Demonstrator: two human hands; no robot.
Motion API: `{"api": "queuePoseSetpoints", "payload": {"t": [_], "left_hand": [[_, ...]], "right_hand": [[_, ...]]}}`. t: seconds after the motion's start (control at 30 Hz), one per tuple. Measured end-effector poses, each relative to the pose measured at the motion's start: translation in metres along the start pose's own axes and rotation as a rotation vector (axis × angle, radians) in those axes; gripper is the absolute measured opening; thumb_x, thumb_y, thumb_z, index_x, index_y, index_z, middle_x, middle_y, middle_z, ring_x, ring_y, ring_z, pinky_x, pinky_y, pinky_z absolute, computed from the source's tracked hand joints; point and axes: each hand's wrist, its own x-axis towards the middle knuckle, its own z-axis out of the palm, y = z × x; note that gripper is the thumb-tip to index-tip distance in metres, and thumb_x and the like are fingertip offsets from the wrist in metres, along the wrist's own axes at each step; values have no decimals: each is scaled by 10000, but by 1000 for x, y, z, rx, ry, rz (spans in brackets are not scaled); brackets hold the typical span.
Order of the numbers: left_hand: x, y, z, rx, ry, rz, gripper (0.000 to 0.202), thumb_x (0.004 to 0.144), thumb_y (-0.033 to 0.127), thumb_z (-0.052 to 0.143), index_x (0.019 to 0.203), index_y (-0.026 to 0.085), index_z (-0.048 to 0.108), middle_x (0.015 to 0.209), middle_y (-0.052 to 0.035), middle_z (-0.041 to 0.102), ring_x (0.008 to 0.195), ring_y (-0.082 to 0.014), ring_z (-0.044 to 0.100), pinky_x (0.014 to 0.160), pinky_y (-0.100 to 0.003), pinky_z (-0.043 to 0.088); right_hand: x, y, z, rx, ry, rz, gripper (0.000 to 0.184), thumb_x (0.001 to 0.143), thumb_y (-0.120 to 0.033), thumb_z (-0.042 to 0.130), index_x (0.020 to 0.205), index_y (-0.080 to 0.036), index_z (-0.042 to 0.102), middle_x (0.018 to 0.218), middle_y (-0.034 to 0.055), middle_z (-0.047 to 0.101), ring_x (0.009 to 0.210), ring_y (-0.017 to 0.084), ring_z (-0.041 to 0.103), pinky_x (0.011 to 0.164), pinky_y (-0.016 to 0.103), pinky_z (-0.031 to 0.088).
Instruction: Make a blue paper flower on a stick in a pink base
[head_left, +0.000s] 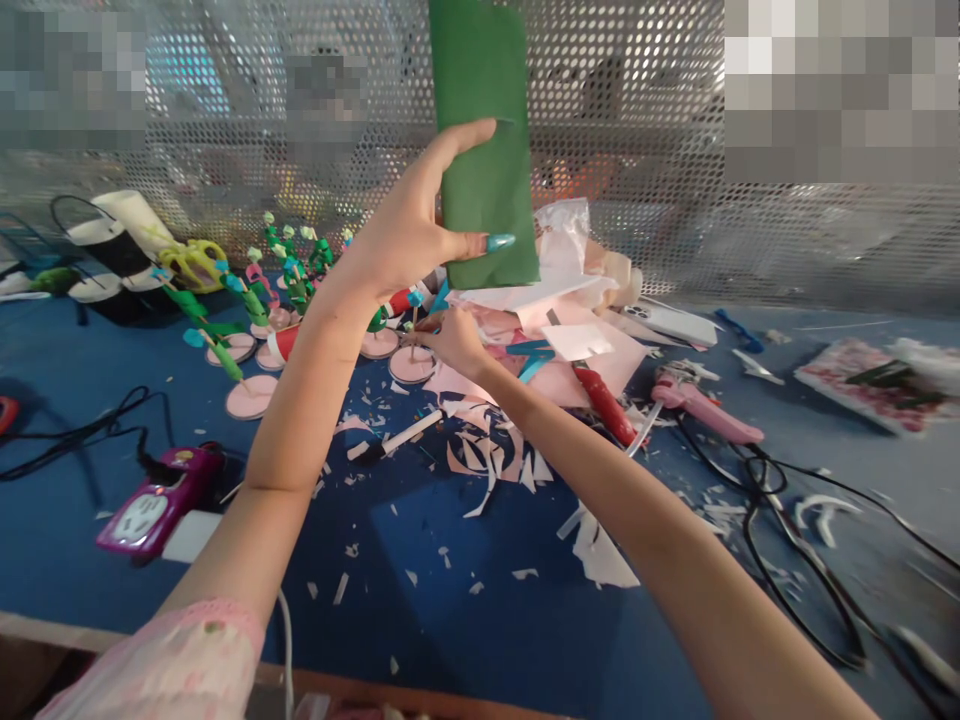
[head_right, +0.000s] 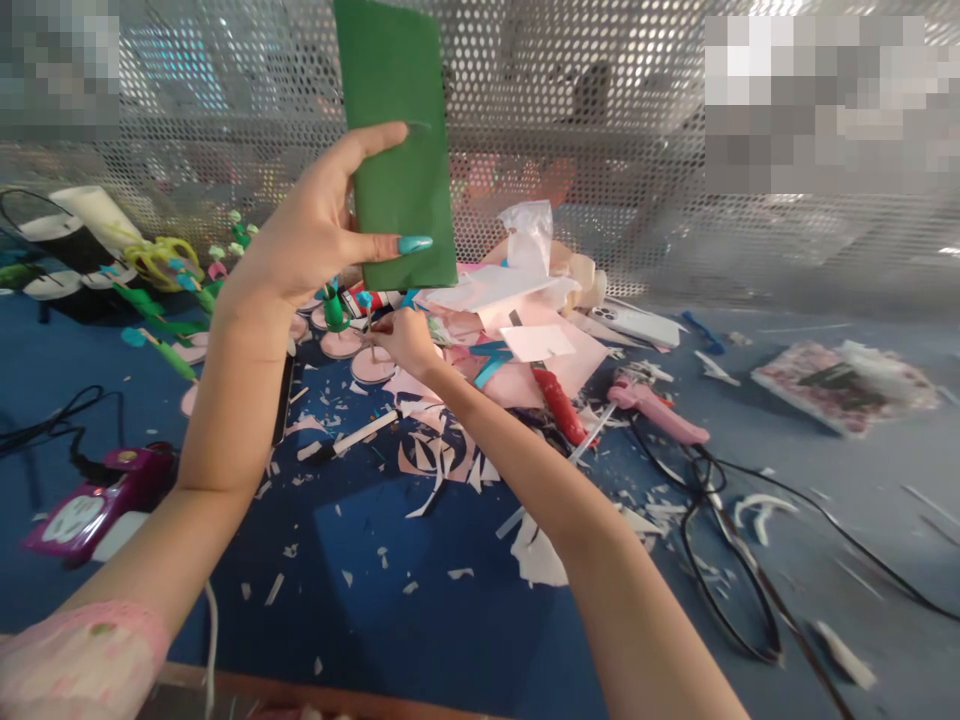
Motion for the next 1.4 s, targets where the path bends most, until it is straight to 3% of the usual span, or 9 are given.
{"api": "queuePoseSetpoints", "payload": {"t": [0.33,0.47,0.57,0.7,0.8,0.93,1.03,1.17,1.4], "left_hand": [[0,-2,-1,-22,-20,-4,767,682,286,700,1360,252,343,1435,-62,409,1293,-256,431,1021,-417,437],[1,-4,-2,-41,-25,11,795,655,307,727,1356,277,353,1439,-58,406,1290,-269,436,1029,-434,436],[2,-4,-1,-51,-21,26,814,639,354,744,1354,278,361,1448,-51,394,1308,-270,410,1059,-429,416],[5,-12,9,-93,-47,44,875,617,415,760,1369,280,334,1452,-31,386,1312,-274,388,1084,-418,394],[10,-25,21,-121,-85,55,905,624,406,760,1387,257,297,1446,-52,380,1333,-293,356,1105,-443,351],[14,-42,41,-123,-127,58,890,645,321,758,1393,212,289,1424,-92,376,1384,-331,250,1137,-492,244],[15,-50,51,-130,-128,82,832,689,279,721,1397,225,287,1434,-85,347,1407,-345,173,1137,-533,189],[14,-52,54,-170,-128,149,823,698,284,707,1400,213,283,1459,-85,297,1397,-345,212,1115,-548,236],[12,-45,49,-287,-110,161,863,692,337,720,1406,268,239,1514,-91,217,1382,-327,274,1074,-529,365]], "right_hand": [[-4,-4,-10,10,-8,-70,252,652,-308,772,853,-160,733,901,58,716,863,223,664,814,293,500],[-13,1,-33,-11,-1,-106,508,593,-329,807,1057,-172,673,1083,81,673,1020,252,615,904,351,472],[-34,12,-62,-142,14,-102,470,685,-313,734,1109,-138,632,1135,120,643,1021,260,604,904,382,463],[-78,32,-107,-444,35,112,293,750,-318,624,967,-122,630,967,131,662,916,267,612,809,390,479],[-115,40,-128,-623,-56,308,297,736,-351,612,914,-115,588,896,138,622,852,283,600,752,391,472],[-154,37,-127,-652,-259,371,456,733,-339,610,1053,-36,494,1013,197,520,885,289,580,762,354,454],[-170,33,-116,-698,-228,401,427,735,-243,576,1048,23,457,1064,253,451,957,318,545,791,349,442],[-175,31,-110,-726,-197,446,353,705,-157,554,1005,7,467,1001,228,477,932,311,542,771,345,437],[-172,24,-117,-642,-369,544,452,668,-247,617,1015,11,489,993,230,519,994,356,522,767,353,399]]}}
